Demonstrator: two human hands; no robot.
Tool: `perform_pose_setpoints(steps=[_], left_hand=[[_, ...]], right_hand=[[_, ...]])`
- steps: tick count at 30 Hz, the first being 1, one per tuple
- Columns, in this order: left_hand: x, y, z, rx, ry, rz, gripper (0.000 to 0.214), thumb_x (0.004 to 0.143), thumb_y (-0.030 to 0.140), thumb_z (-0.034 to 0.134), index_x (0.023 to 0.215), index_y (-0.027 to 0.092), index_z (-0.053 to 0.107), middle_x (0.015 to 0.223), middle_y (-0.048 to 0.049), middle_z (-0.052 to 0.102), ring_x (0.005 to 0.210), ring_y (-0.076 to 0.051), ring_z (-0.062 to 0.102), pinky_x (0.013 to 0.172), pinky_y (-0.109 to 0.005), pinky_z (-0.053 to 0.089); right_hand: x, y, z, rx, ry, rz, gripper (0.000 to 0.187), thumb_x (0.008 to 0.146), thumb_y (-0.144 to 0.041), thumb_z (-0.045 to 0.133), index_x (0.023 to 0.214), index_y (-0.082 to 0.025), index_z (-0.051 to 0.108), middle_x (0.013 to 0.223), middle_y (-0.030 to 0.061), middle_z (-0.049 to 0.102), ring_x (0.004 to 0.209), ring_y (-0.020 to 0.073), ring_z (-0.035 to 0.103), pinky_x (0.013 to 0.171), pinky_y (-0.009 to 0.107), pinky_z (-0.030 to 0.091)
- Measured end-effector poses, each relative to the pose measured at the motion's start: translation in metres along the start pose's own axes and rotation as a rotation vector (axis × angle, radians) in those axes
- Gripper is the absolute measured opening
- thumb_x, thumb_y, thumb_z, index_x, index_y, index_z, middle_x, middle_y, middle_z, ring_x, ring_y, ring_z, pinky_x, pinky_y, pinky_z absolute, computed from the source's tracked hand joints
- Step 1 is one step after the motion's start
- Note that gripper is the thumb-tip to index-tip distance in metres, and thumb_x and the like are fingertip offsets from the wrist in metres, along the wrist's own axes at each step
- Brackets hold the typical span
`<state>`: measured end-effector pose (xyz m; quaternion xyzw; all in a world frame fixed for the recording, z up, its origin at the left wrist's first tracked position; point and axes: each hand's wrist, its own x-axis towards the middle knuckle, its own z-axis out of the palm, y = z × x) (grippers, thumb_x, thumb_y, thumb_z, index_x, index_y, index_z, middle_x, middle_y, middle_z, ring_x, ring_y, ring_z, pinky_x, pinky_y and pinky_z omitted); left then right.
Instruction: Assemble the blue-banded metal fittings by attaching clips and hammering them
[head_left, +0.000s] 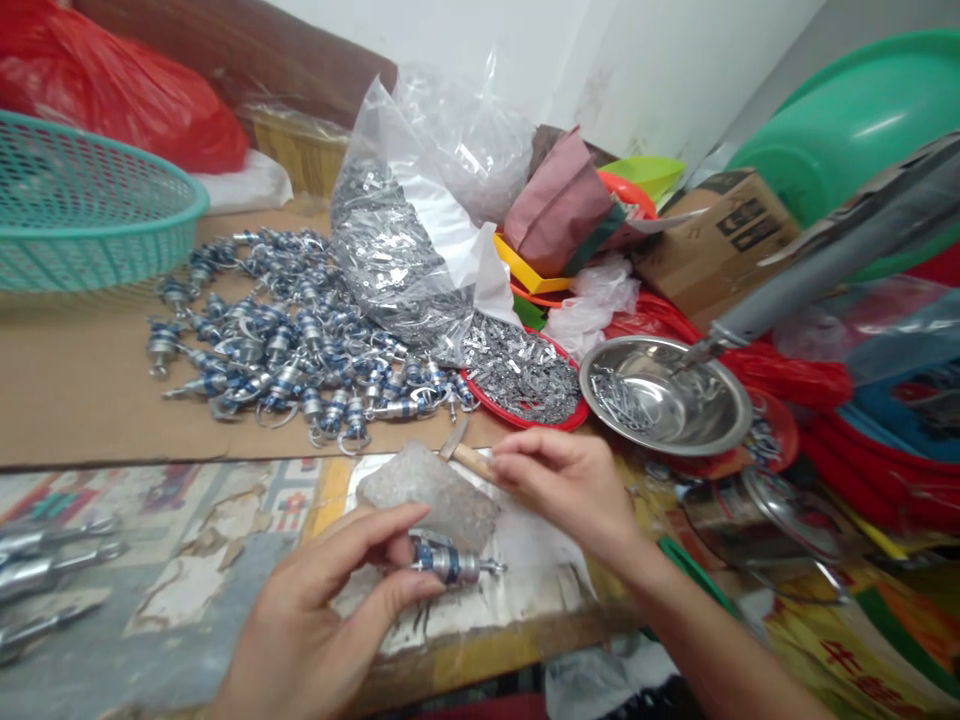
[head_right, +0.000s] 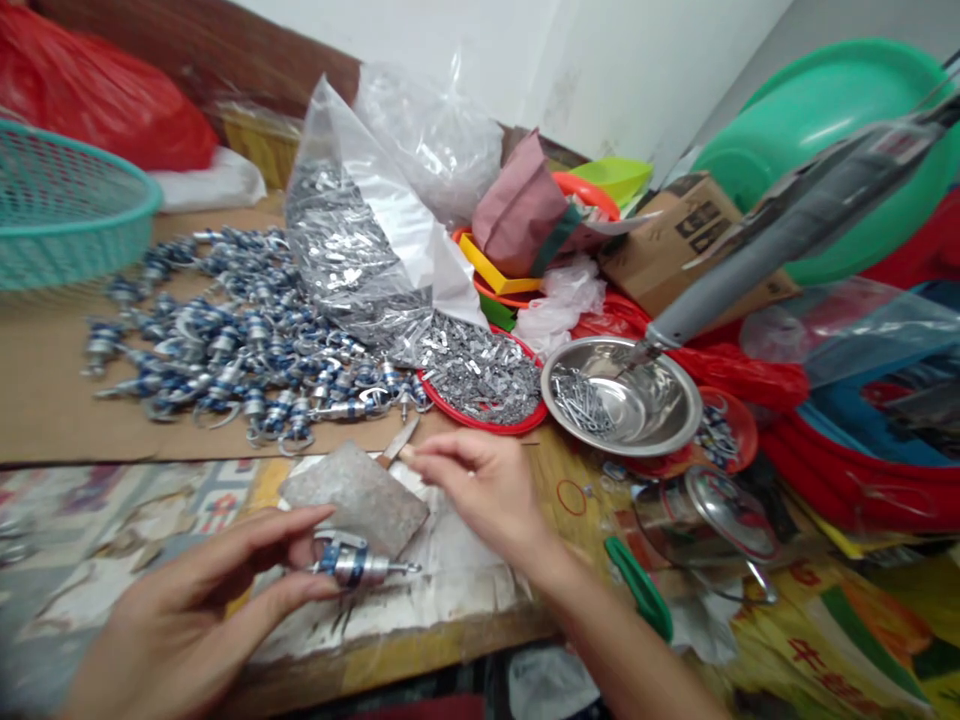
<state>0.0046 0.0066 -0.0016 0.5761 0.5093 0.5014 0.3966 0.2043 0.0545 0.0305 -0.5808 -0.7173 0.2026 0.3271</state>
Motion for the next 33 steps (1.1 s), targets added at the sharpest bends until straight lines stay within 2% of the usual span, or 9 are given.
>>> perform_pose_setpoints(steps=[4, 11, 13, 15, 19, 23, 29, 31, 33], left_hand=[[-0.003, 0.004, 0.007, -0.03, 0.078, 0.02, 0.03, 0.061, 0.021, 0.074, 0.087, 0.037, 0.073, 0.06, 0.0085, 0.066, 0.056, -0.013, 0.058, 0.065, -0.02, 0.046], [-0.003, 0.01, 0.003, 0.008, 0.018, 0.116, 0.025, 0.067, 0.018, 0.068, 0.08, 0.038, 0.076, 0.068, 0.0032, 0.072, 0.064, -0.016, 0.064, 0.06, -0.021, 0.046], [-0.003, 0.011, 0.0, 0.024, -0.009, 0.127, 0.026, 0.069, 0.016, 0.066, 0.077, 0.039, 0.076, 0.066, 0.003, 0.07, 0.062, -0.015, 0.063, 0.058, -0.02, 0.046], [-0.002, 0.01, -0.004, 0.027, -0.075, 0.083, 0.021, 0.069, 0.019, 0.067, 0.073, 0.038, 0.077, 0.067, 0.0026, 0.07, 0.063, -0.015, 0.064, 0.057, -0.019, 0.047], [0.004, 0.01, -0.014, 0.024, -0.237, -0.035, 0.013, 0.073, 0.028, 0.065, 0.066, 0.033, 0.074, 0.069, 0.003, 0.072, 0.066, -0.016, 0.065, 0.061, -0.019, 0.05], [0.005, 0.011, -0.017, 0.126, -0.195, 0.031, 0.011, 0.076, 0.027, 0.063, 0.068, 0.031, 0.071, 0.072, 0.0044, 0.071, 0.069, -0.015, 0.065, 0.066, -0.017, 0.049], [0.001, 0.011, -0.015, 0.199, -0.088, 0.236, 0.012, 0.073, 0.02, 0.064, 0.07, 0.03, 0.071, 0.074, 0.0017, 0.069, 0.072, -0.015, 0.065, 0.066, -0.016, 0.049], [0.0, 0.009, -0.016, 0.188, -0.058, 0.213, 0.013, 0.072, 0.022, 0.065, 0.07, 0.031, 0.073, 0.079, 0.0012, 0.072, 0.075, -0.017, 0.067, 0.07, -0.018, 0.051], [-0.001, 0.007, -0.017, 0.16, -0.106, 0.094, 0.011, 0.071, 0.028, 0.066, 0.072, 0.034, 0.075, 0.081, 0.0021, 0.076, 0.076, -0.018, 0.069, 0.074, -0.02, 0.053]], right_hand=[[-0.029, -0.036, 0.017, 0.347, -0.079, -0.17, 0.01, 0.077, -0.012, 0.064, 0.069, -0.015, 0.069, 0.067, 0.0009, 0.065, 0.066, 0.0119, 0.061, 0.063, 0.023, 0.049], [-0.035, -0.039, 0.023, 0.487, -0.134, -0.099, 0.011, 0.079, -0.015, 0.062, 0.069, -0.015, 0.067, 0.069, 0.0007, 0.062, 0.067, 0.0118, 0.059, 0.063, 0.022, 0.05], [-0.039, -0.038, 0.022, 0.46, -0.125, -0.12, 0.012, 0.081, -0.017, 0.061, 0.071, -0.015, 0.067, 0.069, 0.0012, 0.061, 0.067, 0.0119, 0.06, 0.061, 0.022, 0.05], [-0.043, -0.035, 0.022, 0.375, -0.083, -0.231, 0.01, 0.081, -0.023, 0.063, 0.078, -0.015, 0.068, 0.074, 0.0033, 0.063, 0.069, 0.013, 0.061, 0.062, 0.023, 0.052], [-0.051, -0.025, 0.019, 0.062, 0.031, -0.659, 0.018, 0.085, -0.019, 0.057, 0.099, -0.009, 0.064, 0.09, 0.01, 0.067, 0.084, 0.0168, 0.063, 0.075, 0.027, 0.054], [-0.052, -0.021, 0.015, -0.157, 0.063, -0.973, 0.028, 0.089, -0.01, 0.039, 0.091, -0.005, 0.066, 0.087, 0.0103, 0.07, 0.092, 0.0222, 0.064, 0.08, 0.029, 0.053], [-0.049, -0.025, 0.01, -0.287, -0.016, -0.992, 0.027, 0.086, -0.008, 0.041, 0.094, -0.002, 0.066, 0.093, 0.0115, 0.071, 0.095, 0.0226, 0.064, 0.078, 0.03, 0.055], [-0.049, -0.023, 0.013, -0.236, 0.011, -0.999, 0.028, 0.087, -0.009, 0.04, 0.096, -0.003, 0.065, 0.094, 0.0119, 0.07, 0.095, 0.0222, 0.064, 0.076, 0.03, 0.056], [-0.05, -0.022, 0.018, -0.132, 0.043, -0.966, 0.027, 0.088, -0.01, 0.039, 0.095, -0.004, 0.065, 0.091, 0.0124, 0.07, 0.094, 0.0213, 0.064, 0.076, 0.029, 0.056]])
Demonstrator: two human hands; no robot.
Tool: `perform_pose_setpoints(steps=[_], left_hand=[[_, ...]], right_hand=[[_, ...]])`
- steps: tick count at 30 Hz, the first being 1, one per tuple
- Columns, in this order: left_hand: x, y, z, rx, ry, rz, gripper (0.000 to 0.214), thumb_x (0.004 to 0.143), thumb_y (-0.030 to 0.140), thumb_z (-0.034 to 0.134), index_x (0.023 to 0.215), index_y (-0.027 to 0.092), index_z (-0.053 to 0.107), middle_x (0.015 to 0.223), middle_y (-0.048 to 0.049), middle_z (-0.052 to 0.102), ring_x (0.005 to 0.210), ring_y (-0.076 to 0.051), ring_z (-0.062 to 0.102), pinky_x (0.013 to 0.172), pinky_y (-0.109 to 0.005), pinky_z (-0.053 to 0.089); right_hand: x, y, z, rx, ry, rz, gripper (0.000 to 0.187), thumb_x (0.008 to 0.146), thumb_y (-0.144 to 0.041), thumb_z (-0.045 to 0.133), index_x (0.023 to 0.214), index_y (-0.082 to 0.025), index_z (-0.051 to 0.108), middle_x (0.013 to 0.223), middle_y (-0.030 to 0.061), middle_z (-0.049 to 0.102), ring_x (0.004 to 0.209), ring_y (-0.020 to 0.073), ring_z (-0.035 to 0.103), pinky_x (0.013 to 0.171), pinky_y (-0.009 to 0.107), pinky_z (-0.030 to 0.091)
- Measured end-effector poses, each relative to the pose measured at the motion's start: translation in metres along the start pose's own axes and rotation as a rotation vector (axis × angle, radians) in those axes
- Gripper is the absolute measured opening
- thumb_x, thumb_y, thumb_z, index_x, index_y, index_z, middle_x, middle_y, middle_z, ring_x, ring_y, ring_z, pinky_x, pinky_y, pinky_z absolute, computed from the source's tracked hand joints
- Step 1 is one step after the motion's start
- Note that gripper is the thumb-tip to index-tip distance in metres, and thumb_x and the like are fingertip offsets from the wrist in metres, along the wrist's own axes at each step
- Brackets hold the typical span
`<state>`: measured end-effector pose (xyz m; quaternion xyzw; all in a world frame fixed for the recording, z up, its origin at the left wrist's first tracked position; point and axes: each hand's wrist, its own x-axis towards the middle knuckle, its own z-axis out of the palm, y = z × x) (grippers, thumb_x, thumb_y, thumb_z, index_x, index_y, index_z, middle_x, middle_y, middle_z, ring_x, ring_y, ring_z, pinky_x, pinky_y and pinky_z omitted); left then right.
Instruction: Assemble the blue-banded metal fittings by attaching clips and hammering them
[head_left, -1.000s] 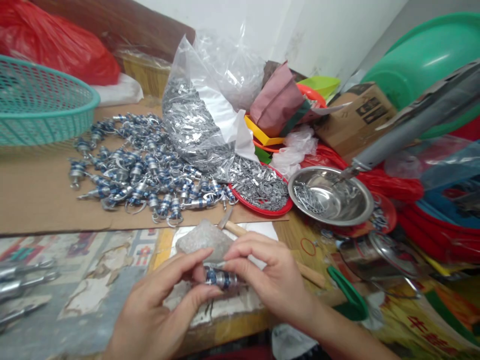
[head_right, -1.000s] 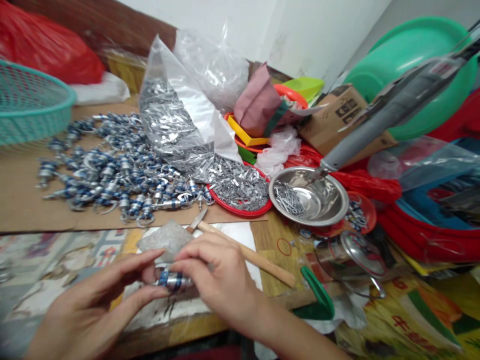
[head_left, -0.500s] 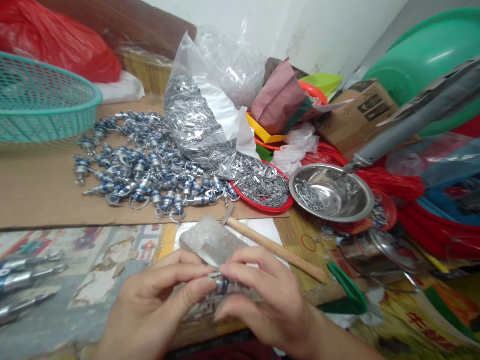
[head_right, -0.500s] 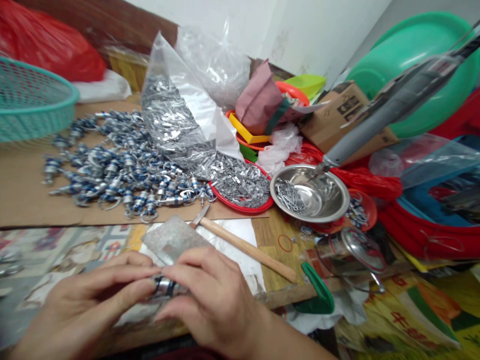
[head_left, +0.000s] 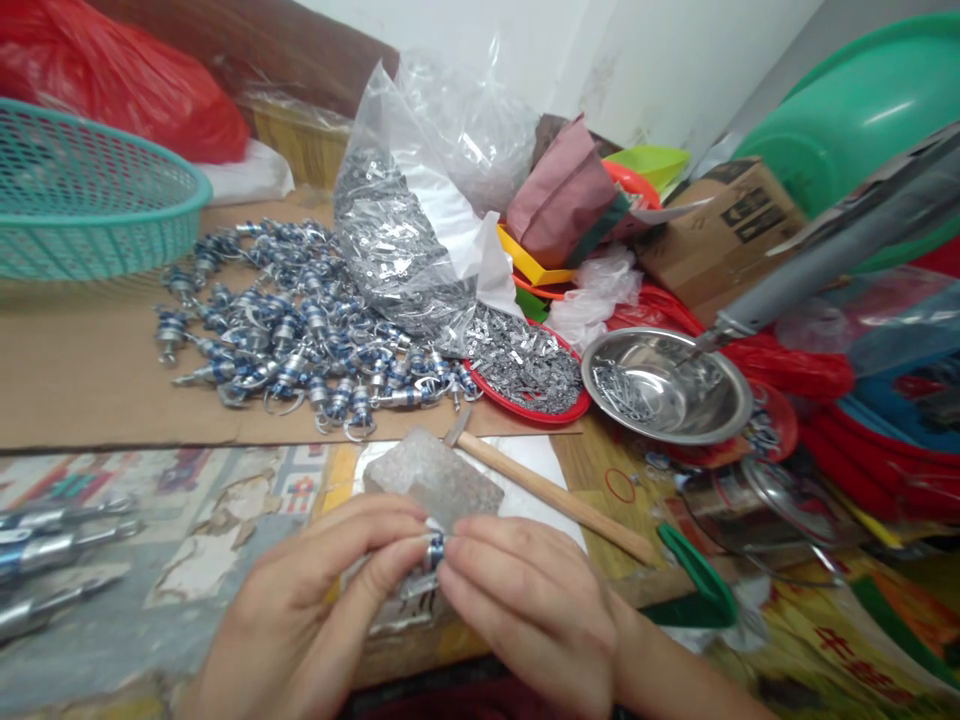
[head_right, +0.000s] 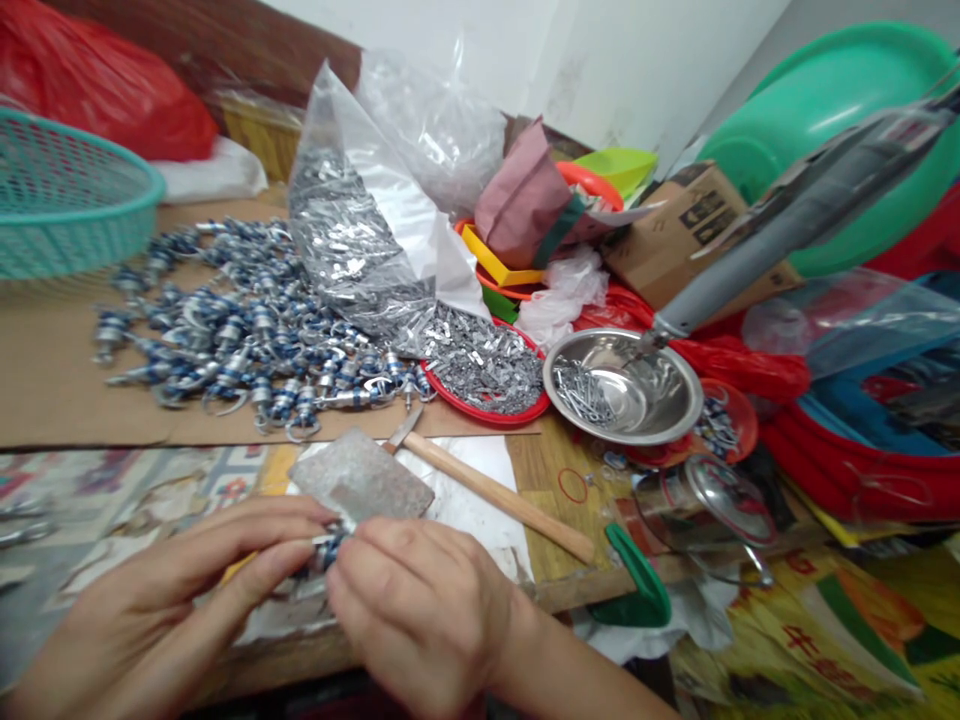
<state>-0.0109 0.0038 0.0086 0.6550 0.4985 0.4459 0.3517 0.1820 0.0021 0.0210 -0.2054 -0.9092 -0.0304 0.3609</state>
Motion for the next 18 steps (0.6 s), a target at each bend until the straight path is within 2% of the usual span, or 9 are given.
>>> perform_pose_setpoints(steps=[2, 4, 7, 9, 10, 11, 13, 15, 18], left_hand=[[-0.002, -0.001, 0.001, -0.12, -0.055, -0.176, 0.016, 0.066, 0.033, 0.071, 0.081, 0.037, 0.076, 0.083, 0.0038, 0.078, 0.078, -0.019, 0.071, 0.073, -0.02, 0.055], [-0.005, 0.001, 0.004, -0.293, -0.038, -0.355, 0.034, 0.057, 0.034, 0.078, 0.09, 0.037, 0.074, 0.087, 0.0052, 0.078, 0.082, -0.019, 0.071, 0.07, -0.018, 0.055], [-0.006, 0.007, 0.011, -0.463, 0.042, -0.539, 0.042, 0.054, 0.032, 0.08, 0.095, 0.03, 0.072, 0.085, 0.0038, 0.077, 0.079, -0.018, 0.071, 0.069, -0.018, 0.056], [-0.005, 0.011, 0.015, -0.514, 0.065, -0.592, 0.046, 0.055, 0.033, 0.08, 0.098, 0.026, 0.069, 0.08, 0.003, 0.076, 0.076, -0.018, 0.071, 0.068, -0.019, 0.056], [-0.004, 0.012, 0.015, -0.542, 0.067, -0.609, 0.051, 0.054, 0.034, 0.08, 0.102, 0.025, 0.066, 0.078, 0.0029, 0.076, 0.076, -0.018, 0.071, 0.068, -0.019, 0.056], [-0.003, 0.013, 0.016, -0.568, 0.063, -0.62, 0.056, 0.054, 0.034, 0.081, 0.106, 0.024, 0.062, 0.077, 0.0028, 0.076, 0.076, -0.018, 0.071, 0.068, -0.019, 0.056], [-0.002, 0.014, 0.015, -0.606, 0.029, -0.63, 0.064, 0.054, 0.034, 0.081, 0.111, 0.023, 0.055, 0.074, 0.0029, 0.076, 0.073, -0.017, 0.071, 0.067, -0.018, 0.055], [0.0, 0.014, 0.013, -0.623, -0.015, -0.635, 0.066, 0.056, 0.034, 0.08, 0.114, 0.022, 0.051, 0.073, 0.0028, 0.075, 0.072, -0.015, 0.071, 0.067, -0.016, 0.054], [0.001, 0.011, 0.012, -0.628, -0.054, -0.639, 0.067, 0.058, 0.032, 0.078, 0.117, 0.021, 0.048, 0.074, 0.0026, 0.074, 0.071, -0.014, 0.07, 0.066, -0.015, 0.052]], right_hand=[[0.001, -0.003, 0.003, 0.089, 0.068, 0.117, 0.023, 0.086, -0.008, 0.043, 0.091, -0.006, 0.066, 0.087, 0.0128, 0.069, 0.09, 0.0191, 0.064, 0.076, 0.028, 0.056], [0.005, -0.006, 0.003, 0.193, 0.077, 0.273, 0.019, 0.084, -0.008, 0.05, 0.087, -0.007, 0.068, 0.084, 0.0127, 0.069, 0.082, 0.0164, 0.065, 0.072, 0.025, 0.056], [0.012, 0.01, -0.002, 0.283, -0.041, 0.474, 0.013, 0.083, -0.016, 0.059, 0.082, -0.011, 0.071, 0.081, 0.0075, 0.07, 0.074, 0.0117, 0.066, 0.067, 0.018, 0.055], [0.011, 0.04, -0.007, 0.096, -0.145, 0.633, 0.014, 0.084, -0.018, 0.058, 0.084, -0.016, 0.072, 0.086, 0.0039, 0.071, 0.08, 0.0113, 0.066, 0.074, 0.019, 0.054], [0.01, 0.059, -0.009, -0.125, -0.186, 0.754, 0.016, 0.085, -0.017, 0.055, 0.085, -0.018, 0.071, 0.09, 0.0025, 0.071, 0.085, 0.0116, 0.065, 0.079, 0.021, 0.052], [0.007, 0.08, -0.011, -0.224, -0.2, 0.822, 0.022, 0.088, -0.012, 0.049, 0.094, -0.017, 0.069, 0.099, 0.0058, 0.069, 0.093, 0.0142, 0.064, 0.085, 0.027, 0.051], [0.001, 0.12, -0.012, -0.317, -0.258, 0.896, 0.022, 0.087, -0.008, 0.048, 0.097, -0.014, 0.068, 0.1, 0.0108, 0.068, 0.095, 0.0195, 0.063, 0.088, 0.035, 0.048], [-0.003, 0.147, -0.008, -0.36, -0.345, 0.937, 0.018, 0.086, -0.014, 0.055, 0.101, -0.014, 0.065, 0.099, 0.0101, 0.067, 0.094, 0.0211, 0.063, 0.086, 0.04, 0.048], [-0.004, 0.163, -0.002, -0.389, -0.431, 0.964, 0.024, 0.088, -0.027, 0.056, 0.11, -0.016, 0.057, 0.108, 0.0069, 0.061, 0.094, 0.0194, 0.061, 0.082, 0.04, 0.05]])
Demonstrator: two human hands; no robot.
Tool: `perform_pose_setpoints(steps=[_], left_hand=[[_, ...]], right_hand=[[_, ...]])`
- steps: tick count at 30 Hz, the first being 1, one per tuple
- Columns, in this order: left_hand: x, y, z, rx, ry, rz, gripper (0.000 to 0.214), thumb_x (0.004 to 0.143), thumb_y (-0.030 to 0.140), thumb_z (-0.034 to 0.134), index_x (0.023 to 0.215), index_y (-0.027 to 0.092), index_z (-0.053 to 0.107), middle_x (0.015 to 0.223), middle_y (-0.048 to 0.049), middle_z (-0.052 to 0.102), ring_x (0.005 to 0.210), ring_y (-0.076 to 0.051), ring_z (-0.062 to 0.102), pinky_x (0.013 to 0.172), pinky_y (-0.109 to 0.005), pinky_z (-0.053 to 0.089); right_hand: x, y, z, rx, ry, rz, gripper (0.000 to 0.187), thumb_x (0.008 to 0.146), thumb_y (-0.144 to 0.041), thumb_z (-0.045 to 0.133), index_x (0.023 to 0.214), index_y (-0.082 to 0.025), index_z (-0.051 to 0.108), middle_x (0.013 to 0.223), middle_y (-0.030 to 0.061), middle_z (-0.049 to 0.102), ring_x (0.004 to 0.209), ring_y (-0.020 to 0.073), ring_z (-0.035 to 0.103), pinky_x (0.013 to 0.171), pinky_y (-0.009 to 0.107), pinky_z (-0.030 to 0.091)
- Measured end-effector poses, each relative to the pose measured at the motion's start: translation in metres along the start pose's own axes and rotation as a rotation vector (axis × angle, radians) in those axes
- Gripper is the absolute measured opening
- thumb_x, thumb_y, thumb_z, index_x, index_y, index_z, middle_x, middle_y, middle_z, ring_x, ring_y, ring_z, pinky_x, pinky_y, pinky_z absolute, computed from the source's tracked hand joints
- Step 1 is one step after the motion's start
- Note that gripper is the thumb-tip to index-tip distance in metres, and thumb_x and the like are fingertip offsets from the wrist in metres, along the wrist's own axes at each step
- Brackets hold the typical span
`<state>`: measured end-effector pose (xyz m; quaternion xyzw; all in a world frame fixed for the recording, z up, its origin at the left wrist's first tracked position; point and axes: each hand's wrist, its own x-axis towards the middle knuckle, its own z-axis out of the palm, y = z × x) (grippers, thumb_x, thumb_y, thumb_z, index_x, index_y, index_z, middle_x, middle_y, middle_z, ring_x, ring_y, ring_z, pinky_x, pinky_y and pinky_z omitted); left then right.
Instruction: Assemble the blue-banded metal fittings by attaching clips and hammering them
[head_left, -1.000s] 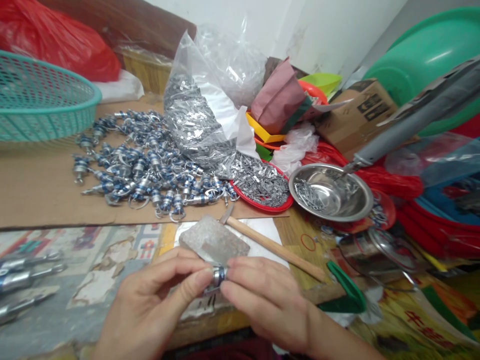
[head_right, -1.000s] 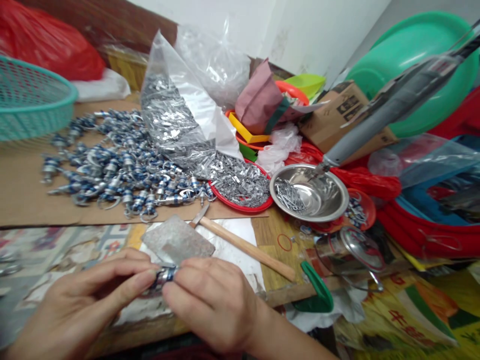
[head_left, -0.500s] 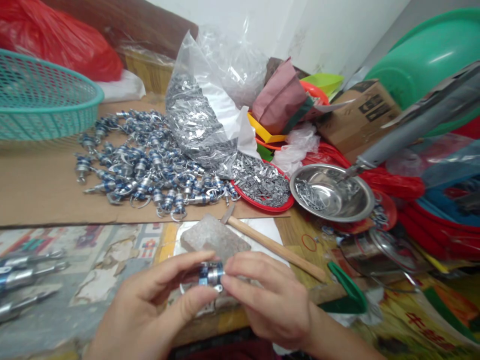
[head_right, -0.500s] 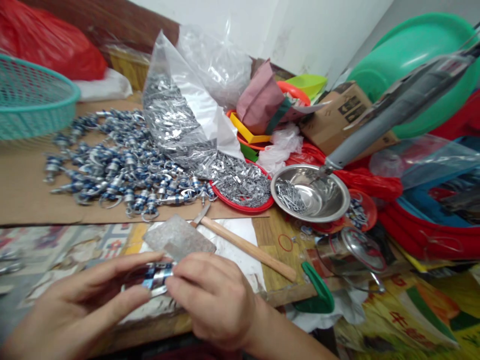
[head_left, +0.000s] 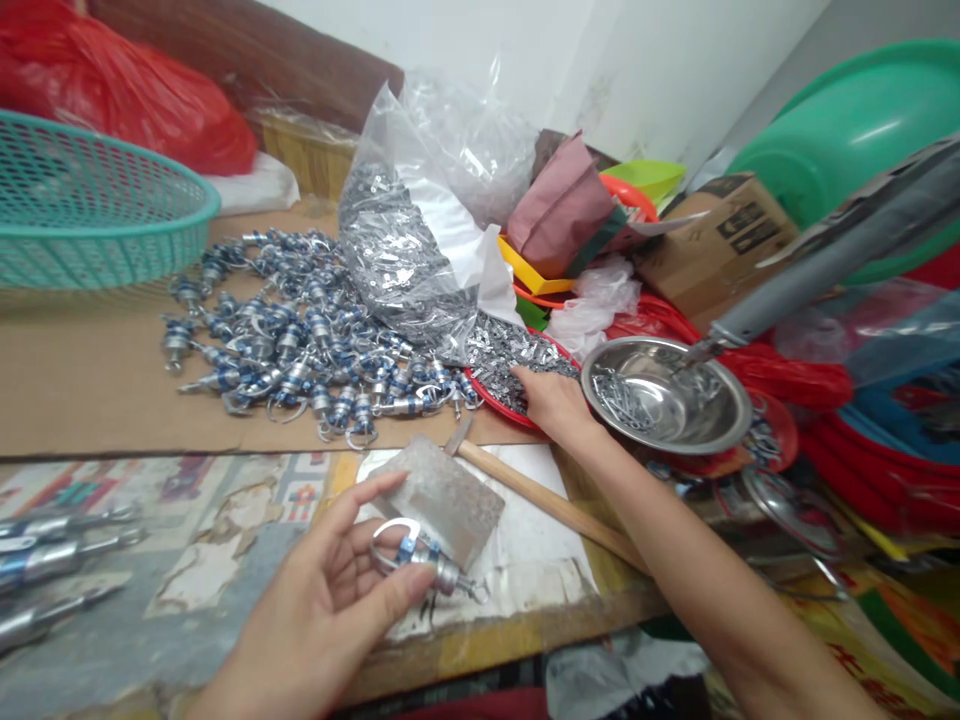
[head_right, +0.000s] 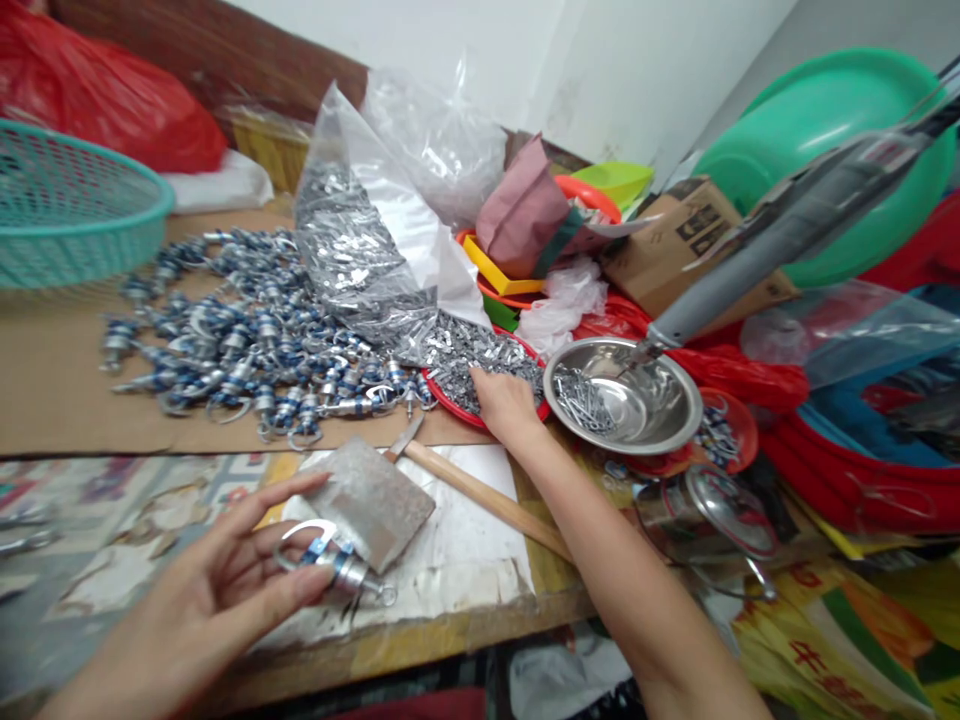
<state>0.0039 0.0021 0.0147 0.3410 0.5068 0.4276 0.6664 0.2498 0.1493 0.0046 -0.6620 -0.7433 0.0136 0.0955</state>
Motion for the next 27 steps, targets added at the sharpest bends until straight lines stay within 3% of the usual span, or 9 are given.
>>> perform_pose_setpoints(steps=[3, 7, 11, 13, 15, 17, 20, 22, 27], left_hand=[[0.003, -0.001, -0.003, -0.009, -0.007, -0.012, 0.071, 0.057, 0.032, 0.078, 0.12, 0.021, 0.045, 0.073, 0.0026, 0.073, 0.069, -0.015, 0.071, 0.066, -0.018, 0.053], [0.007, -0.001, -0.006, -0.035, -0.005, -0.061, 0.079, 0.054, 0.029, 0.08, 0.123, 0.022, 0.042, 0.072, 0.0039, 0.071, 0.07, -0.016, 0.071, 0.067, -0.02, 0.054], [0.008, -0.002, -0.007, -0.037, -0.005, -0.081, 0.079, 0.053, 0.028, 0.081, 0.122, 0.022, 0.044, 0.073, 0.0035, 0.071, 0.069, -0.015, 0.069, 0.067, -0.02, 0.053], [0.008, -0.003, -0.007, -0.05, -0.015, -0.086, 0.078, 0.054, 0.028, 0.081, 0.122, 0.023, 0.044, 0.073, 0.0035, 0.07, 0.07, -0.016, 0.069, 0.066, -0.021, 0.053], [0.009, -0.004, -0.007, -0.073, -0.03, -0.082, 0.078, 0.055, 0.027, 0.081, 0.123, 0.023, 0.043, 0.072, 0.0032, 0.07, 0.069, -0.016, 0.068, 0.062, -0.021, 0.053], [0.009, -0.006, -0.007, -0.095, -0.039, -0.061, 0.078, 0.056, 0.025, 0.081, 0.123, 0.023, 0.042, 0.071, 0.0033, 0.069, 0.064, -0.014, 0.065, 0.056, -0.02, 0.051], [0.009, -0.008, -0.007, -0.12, -0.046, -0.036, 0.078, 0.057, 0.022, 0.08, 0.124, 0.022, 0.04, 0.07, 0.003, 0.068, 0.062, -0.013, 0.063, 0.054, -0.02, 0.05], [0.009, -0.01, -0.008, -0.139, -0.063, -0.033, 0.077, 0.058, 0.021, 0.079, 0.125, 0.02, 0.039, 0.072, 0.0016, 0.069, 0.063, -0.014, 0.063, 0.053, -0.02, 0.05], [0.01, -0.01, -0.007, -0.146, -0.053, -0.018, 0.075, 0.059, 0.022, 0.079, 0.124, 0.019, 0.042, 0.071, 0.0016, 0.069, 0.06, -0.013, 0.062, 0.05, -0.019, 0.049]], right_hand=[[0.002, 0.0, -0.001, 0.002, -0.009, 0.002, 0.028, 0.088, -0.029, 0.055, 0.113, -0.015, 0.054, 0.11, 0.0068, 0.059, 0.095, 0.0195, 0.06, 0.081, 0.041, 0.05], [-0.004, 0.001, -0.014, 0.094, 0.045, -0.003, 0.023, 0.08, -0.012, 0.061, 0.102, -0.01, 0.062, 0.096, 0.0111, 0.066, 0.091, 0.023, 0.063, 0.085, 0.042, 0.048], [-0.04, -0.03, -0.027, 0.297, 0.047, -0.073, 0.014, 0.081, -0.015, 0.058, 0.093, -0.012, 0.065, 0.083, 0.0065, 0.07, 0.073, 0.0165, 0.067, 0.069, 0.028, 0.055], [-0.066, -0.056, -0.029, 0.434, 0.033, -0.184, 0.01, 0.078, -0.017, 0.062, 0.088, -0.016, 0.066, 0.082, 0.0024, 0.071, 0.073, 0.0131, 0.067, 0.065, 0.022, 0.055], [-0.087, -0.08, -0.024, 0.668, 0.105, -0.442, 0.012, 0.079, -0.01, 0.057, 0.085, -0.016, 0.067, 0.08, 0.0037, 0.071, 0.072, 0.0126, 0.066, 0.065, 0.022, 0.054], [-0.1, -0.094, -0.017, 0.757, 0.162, -0.665, 0.019, 0.08, -0.006, 0.051, 0.082, -0.015, 0.067, 0.077, 0.0063, 0.071, 0.073, 0.0136, 0.065, 0.068, 0.025, 0.053], [-0.104, -0.099, -0.012, 0.726, 0.172, -0.759, 0.022, 0.08, -0.003, 0.047, 0.087, -0.012, 0.066, 0.079, 0.0094, 0.071, 0.076, 0.0153, 0.064, 0.071, 0.028, 0.052], [-0.101, -0.095, -0.017, 0.671, 0.11, -0.728, 0.025, 0.078, -0.001, 0.048, 0.091, -0.01, 0.066, 0.08, 0.0098, 0.069, 0.075, 0.0158, 0.062, 0.069, 0.027, 0.05], [-0.096, -0.088, -0.034, 0.532, -0.192, -0.637, 0.015, 0.082, -0.008, 0.053, 0.084, -0.011, 0.068, 0.072, 0.0057, 0.065, 0.069, 0.0144, 0.057, 0.063, 0.023, 0.045]])
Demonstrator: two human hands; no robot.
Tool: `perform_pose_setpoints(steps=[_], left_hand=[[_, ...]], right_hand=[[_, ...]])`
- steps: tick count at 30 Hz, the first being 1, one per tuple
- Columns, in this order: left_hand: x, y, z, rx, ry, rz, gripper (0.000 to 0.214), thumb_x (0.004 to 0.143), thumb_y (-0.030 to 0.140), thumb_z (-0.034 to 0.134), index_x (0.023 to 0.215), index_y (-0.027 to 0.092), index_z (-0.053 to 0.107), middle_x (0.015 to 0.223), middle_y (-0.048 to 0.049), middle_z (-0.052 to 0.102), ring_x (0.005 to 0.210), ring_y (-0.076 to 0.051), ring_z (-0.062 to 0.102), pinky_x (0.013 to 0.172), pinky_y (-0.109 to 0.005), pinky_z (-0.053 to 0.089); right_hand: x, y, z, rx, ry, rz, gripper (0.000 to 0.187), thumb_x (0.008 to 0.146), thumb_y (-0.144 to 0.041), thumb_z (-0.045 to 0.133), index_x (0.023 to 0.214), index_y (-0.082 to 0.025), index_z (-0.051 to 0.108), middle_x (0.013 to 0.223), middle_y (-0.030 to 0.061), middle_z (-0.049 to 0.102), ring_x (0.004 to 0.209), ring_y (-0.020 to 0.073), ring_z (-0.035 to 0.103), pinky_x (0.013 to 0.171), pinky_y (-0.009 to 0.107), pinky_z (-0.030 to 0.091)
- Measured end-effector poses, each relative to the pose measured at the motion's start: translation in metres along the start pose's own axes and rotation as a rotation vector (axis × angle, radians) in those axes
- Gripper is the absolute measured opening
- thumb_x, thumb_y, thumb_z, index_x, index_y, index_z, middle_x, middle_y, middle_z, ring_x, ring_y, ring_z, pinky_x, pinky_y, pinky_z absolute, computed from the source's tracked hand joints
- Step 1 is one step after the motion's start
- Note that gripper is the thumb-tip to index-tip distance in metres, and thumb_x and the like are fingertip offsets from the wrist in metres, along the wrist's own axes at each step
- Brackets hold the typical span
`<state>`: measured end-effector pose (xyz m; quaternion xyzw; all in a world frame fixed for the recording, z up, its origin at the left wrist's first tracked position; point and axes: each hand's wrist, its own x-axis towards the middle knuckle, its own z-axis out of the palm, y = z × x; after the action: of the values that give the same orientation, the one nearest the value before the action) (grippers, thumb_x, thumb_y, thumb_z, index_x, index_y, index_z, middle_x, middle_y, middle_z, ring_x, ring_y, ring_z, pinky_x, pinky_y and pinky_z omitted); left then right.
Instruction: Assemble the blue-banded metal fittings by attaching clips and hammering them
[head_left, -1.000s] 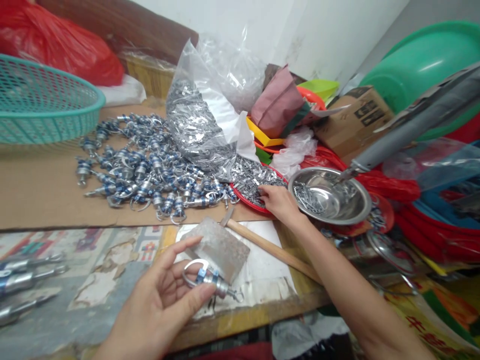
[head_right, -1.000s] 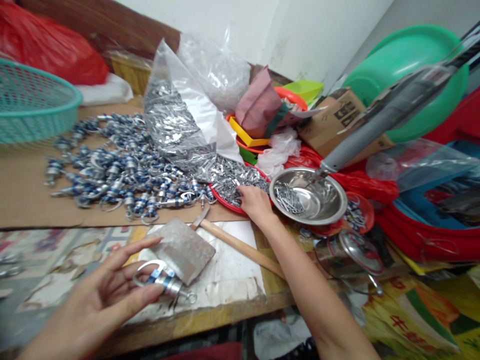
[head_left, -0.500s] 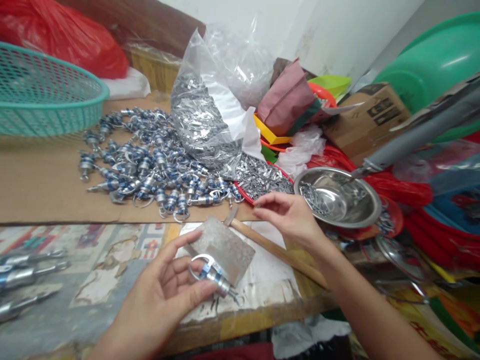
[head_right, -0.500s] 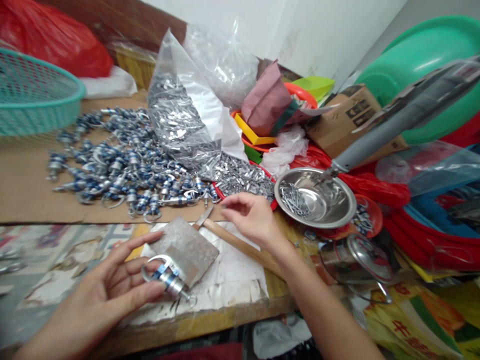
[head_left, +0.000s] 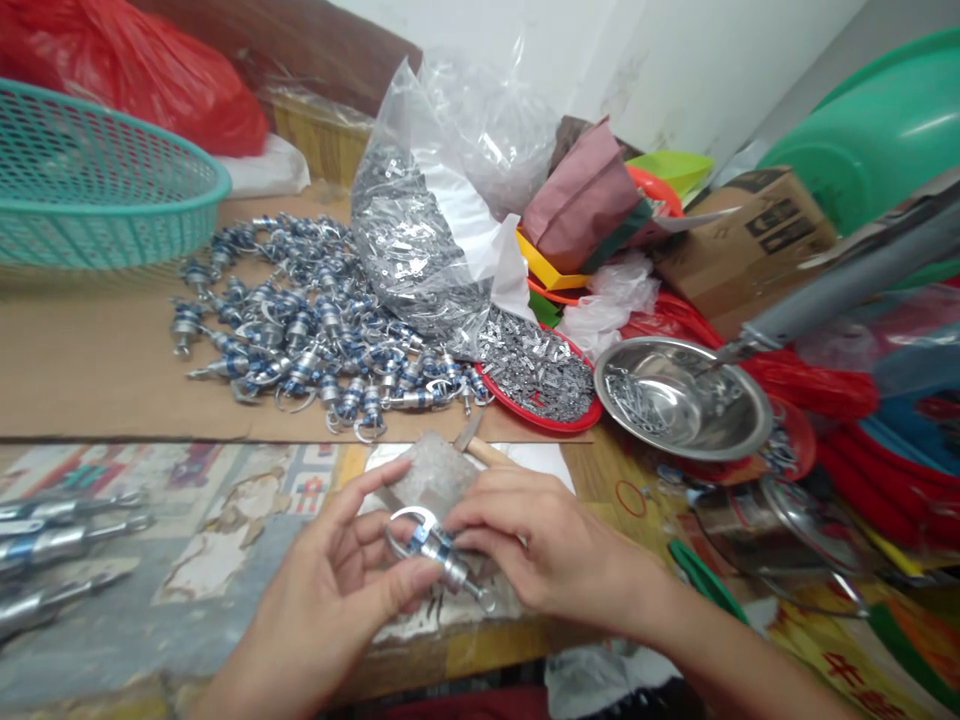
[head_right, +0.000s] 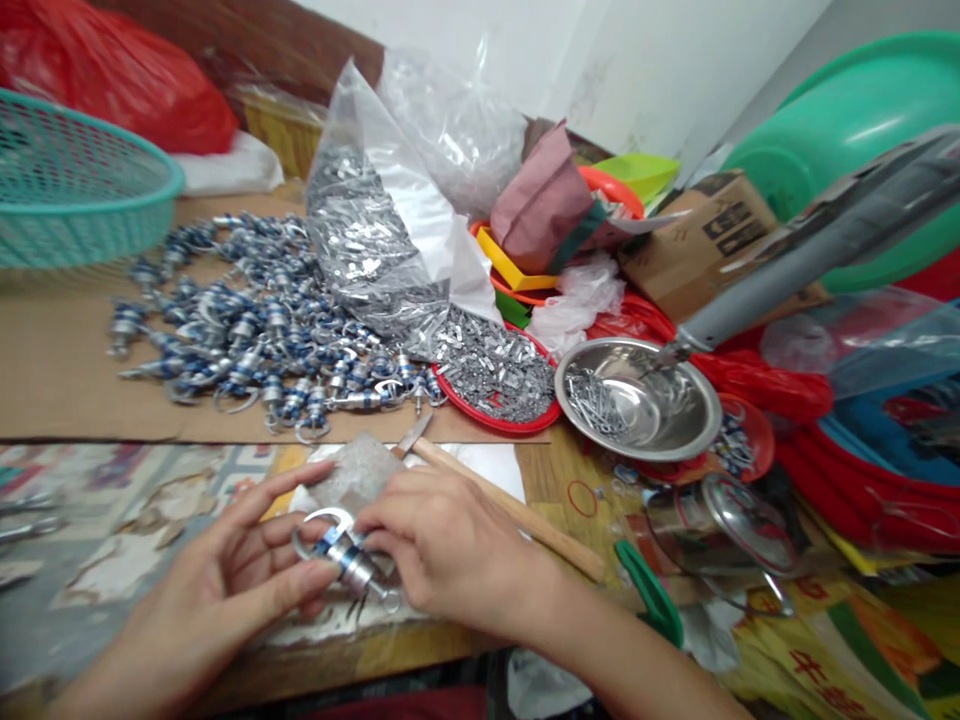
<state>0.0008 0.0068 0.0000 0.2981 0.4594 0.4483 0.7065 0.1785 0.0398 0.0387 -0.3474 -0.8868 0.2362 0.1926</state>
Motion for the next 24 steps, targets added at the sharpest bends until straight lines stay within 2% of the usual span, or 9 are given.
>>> perform_pose_setpoints(steps=[6, 10, 15, 17, 21, 24], left_hand=[[0.0, 0.001, 0.0, 0.024, 0.004, -0.02, 0.078, 0.057, 0.023, 0.08, 0.124, 0.022, 0.042, 0.073, 0.002, 0.069, 0.063, -0.014, 0.063, 0.051, -0.02, 0.05], [0.0, 0.001, -0.001, 0.029, -0.009, -0.028, 0.077, 0.058, 0.023, 0.079, 0.124, 0.022, 0.04, 0.074, 0.0015, 0.069, 0.065, -0.015, 0.064, 0.052, -0.02, 0.05], [-0.001, 0.001, 0.0, 0.006, 0.004, -0.019, 0.076, 0.058, 0.021, 0.079, 0.124, 0.021, 0.041, 0.073, 0.0016, 0.069, 0.065, -0.015, 0.064, 0.053, -0.019, 0.05], [-0.001, 0.002, 0.001, -0.003, 0.012, -0.018, 0.076, 0.057, 0.02, 0.08, 0.123, 0.02, 0.043, 0.073, 0.0012, 0.07, 0.064, -0.014, 0.064, 0.052, -0.019, 0.049], [-0.001, 0.002, 0.002, -0.009, 0.019, -0.014, 0.074, 0.056, 0.02, 0.08, 0.121, 0.02, 0.045, 0.077, 0.0003, 0.072, 0.06, -0.013, 0.063, 0.049, -0.019, 0.048], [-0.001, 0.003, 0.002, -0.002, 0.021, -0.015, 0.076, 0.056, 0.021, 0.08, 0.122, 0.02, 0.043, 0.073, 0.0014, 0.071, 0.06, -0.013, 0.063, 0.049, -0.019, 0.048]], right_hand=[[0.01, 0.003, -0.001, 0.033, -0.089, 0.038, 0.012, 0.085, -0.018, 0.058, 0.08, -0.015, 0.069, 0.071, 0.0008, 0.064, 0.069, 0.0118, 0.056, 0.07, 0.023, 0.041], [0.016, 0.002, 0.0, 0.12, -0.052, 0.086, 0.012, 0.083, -0.017, 0.059, 0.078, -0.013, 0.07, 0.07, 0.0012, 0.065, 0.069, 0.0111, 0.057, 0.066, 0.021, 0.04], [0.02, -0.001, 0.003, 0.231, -0.08, 0.213, 0.014, 0.081, -0.019, 0.061, 0.072, -0.014, 0.071, 0.062, -0.0012, 0.063, 0.059, 0.0094, 0.054, 0.057, 0.02, 0.039], [0.019, 0.0, 0.01, 0.224, -0.006, 0.202, 0.014, 0.081, -0.02, 0.062, 0.073, -0.015, 0.073, 0.062, -0.0006, 0.063, 0.061, 0.0105, 0.055, 0.058, 0.021, 0.04], [0.012, 0.001, 0.03, 0.135, 0.236, 0.091, 0.016, 0.082, -0.018, 0.059, 0.083, -0.019, 0.075, 0.067, 0.0011, 0.061, 0.063, 0.0114, 0.054, 0.057, 0.023, 0.04], [0.006, 0.001, 0.036, 0.105, 0.342, 0.055, 0.017, 0.084, -0.02, 0.057, 0.085, -0.021, 0.074, 0.069, 0.0012, 0.059, 0.063, 0.0114, 0.055, 0.057, 0.023, 0.042]])
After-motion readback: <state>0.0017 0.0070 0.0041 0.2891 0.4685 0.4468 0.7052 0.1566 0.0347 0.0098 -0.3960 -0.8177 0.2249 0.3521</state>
